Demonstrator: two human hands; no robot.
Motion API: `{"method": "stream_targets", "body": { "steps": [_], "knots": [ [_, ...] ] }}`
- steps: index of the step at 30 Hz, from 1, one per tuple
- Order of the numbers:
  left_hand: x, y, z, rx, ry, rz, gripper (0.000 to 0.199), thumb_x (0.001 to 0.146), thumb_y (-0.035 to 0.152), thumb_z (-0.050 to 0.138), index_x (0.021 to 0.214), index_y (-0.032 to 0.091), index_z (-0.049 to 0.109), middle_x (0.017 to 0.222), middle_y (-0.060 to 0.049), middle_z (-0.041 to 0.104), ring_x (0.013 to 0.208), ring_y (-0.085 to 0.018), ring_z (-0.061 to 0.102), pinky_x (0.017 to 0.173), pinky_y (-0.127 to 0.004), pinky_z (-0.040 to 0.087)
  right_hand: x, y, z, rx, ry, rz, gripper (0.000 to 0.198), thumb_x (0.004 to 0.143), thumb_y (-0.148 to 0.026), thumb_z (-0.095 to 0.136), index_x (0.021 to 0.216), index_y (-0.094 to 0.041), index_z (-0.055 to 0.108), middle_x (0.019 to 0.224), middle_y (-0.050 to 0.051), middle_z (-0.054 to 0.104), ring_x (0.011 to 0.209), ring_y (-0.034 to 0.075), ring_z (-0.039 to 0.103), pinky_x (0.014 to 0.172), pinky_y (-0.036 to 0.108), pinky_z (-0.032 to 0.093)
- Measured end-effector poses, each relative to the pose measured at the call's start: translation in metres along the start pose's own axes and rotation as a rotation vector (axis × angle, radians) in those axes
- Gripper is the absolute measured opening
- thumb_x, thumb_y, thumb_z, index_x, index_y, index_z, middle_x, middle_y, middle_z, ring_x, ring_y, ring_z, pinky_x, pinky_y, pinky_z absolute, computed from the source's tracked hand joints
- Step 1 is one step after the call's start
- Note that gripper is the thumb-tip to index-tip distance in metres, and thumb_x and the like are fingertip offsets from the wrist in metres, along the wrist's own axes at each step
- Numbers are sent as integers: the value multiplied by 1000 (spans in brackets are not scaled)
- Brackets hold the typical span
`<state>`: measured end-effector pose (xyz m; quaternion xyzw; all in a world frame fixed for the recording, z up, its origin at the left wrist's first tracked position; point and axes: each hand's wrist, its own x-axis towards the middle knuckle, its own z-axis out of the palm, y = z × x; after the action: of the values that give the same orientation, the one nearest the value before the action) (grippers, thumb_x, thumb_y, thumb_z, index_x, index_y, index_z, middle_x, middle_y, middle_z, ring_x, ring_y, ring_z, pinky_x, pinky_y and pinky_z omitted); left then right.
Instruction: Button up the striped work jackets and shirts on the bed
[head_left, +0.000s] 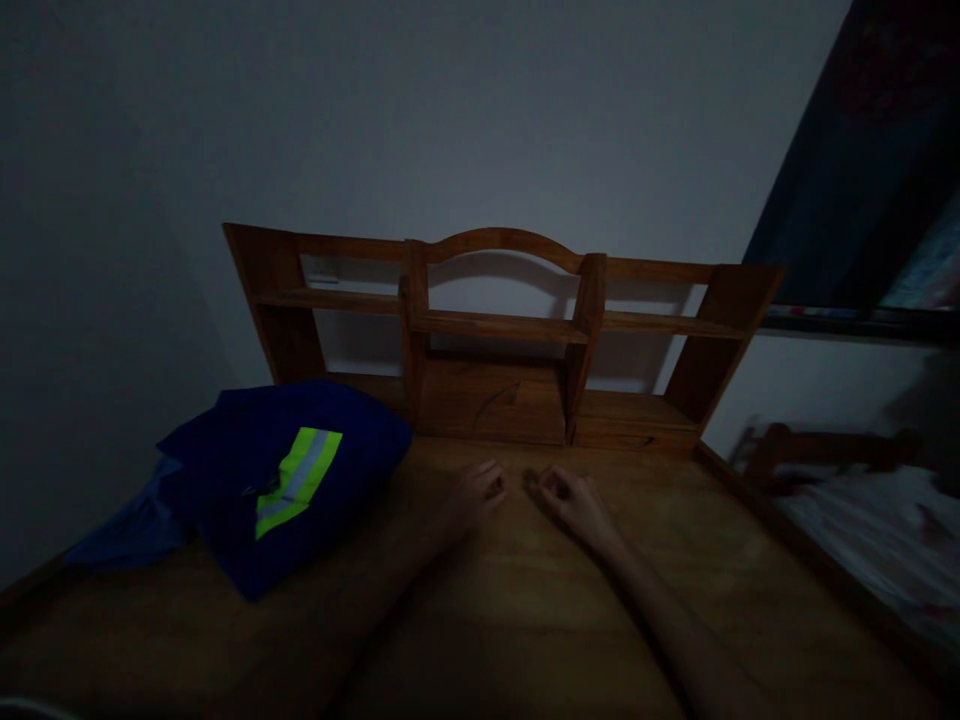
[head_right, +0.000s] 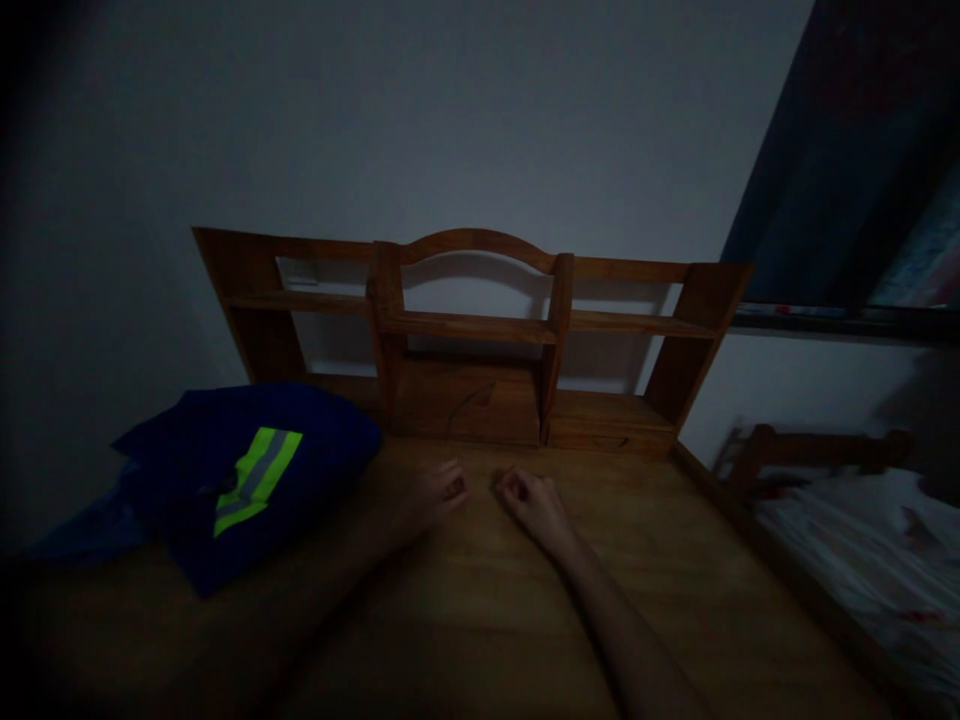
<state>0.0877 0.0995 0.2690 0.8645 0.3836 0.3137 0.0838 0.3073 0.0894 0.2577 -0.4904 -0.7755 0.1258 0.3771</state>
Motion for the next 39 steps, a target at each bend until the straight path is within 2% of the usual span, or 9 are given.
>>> {"method": "stream_targets", "body": {
  "steps": [9, 17, 22, 31, 39],
  "knots": [
    [-7, -8, 9, -80, -31, 59, 19, 88, 31, 47, 92, 20, 62, 92, -3, 60, 89, -15, 54, 80, -27, 40, -6, -17, 15, 56, -98, -48, 32, 88, -44, 45, 79, -18, 63, 65, 0, 61, 57, 12, 53, 55, 20, 35],
    [-6, -11, 15, -35, -75, 158, 28, 86, 42, 48, 102, 22, 60, 99, -3, 60, 96, -17, 53, 85, -29, 40, -6, -6, 12, 24, -125, -29, 39, 85, -50, 48, 74, -16, 65, 66, 1, 64, 59, 13, 56, 58, 21, 38],
    [-8, -4, 14, -12, -172, 265, 30, 87, 44, 45, 97, 22, 61, 98, -3, 60, 94, -17, 54, 84, -29, 40, -7, -4, 13, 0, -210, -65, 40, 83, -52, 51, 71, -16, 64, 64, 0, 62, 56, 11, 53, 56, 20, 36],
    [-7, 5, 9, -25, -187, 227, 32, 92, 39, 35, 104, 24, 61, 100, -2, 62, 95, -15, 55, 86, -28, 41, -5, -3, 1, -52, -208, -78, 42, 84, -51, 50, 67, -16, 64, 61, -1, 61, 56, 11, 53, 54, 20, 33],
    [-9, 13, 11, -26, -104, 182, 29, 94, 32, 33, 103, 22, 59, 102, -2, 63, 98, -15, 55, 89, -28, 41, -3, 0, -5, -85, -163, -60, 45, 83, -53, 50, 64, -15, 63, 55, -1, 58, 52, 11, 52, 51, 20, 31]
  ]
}}
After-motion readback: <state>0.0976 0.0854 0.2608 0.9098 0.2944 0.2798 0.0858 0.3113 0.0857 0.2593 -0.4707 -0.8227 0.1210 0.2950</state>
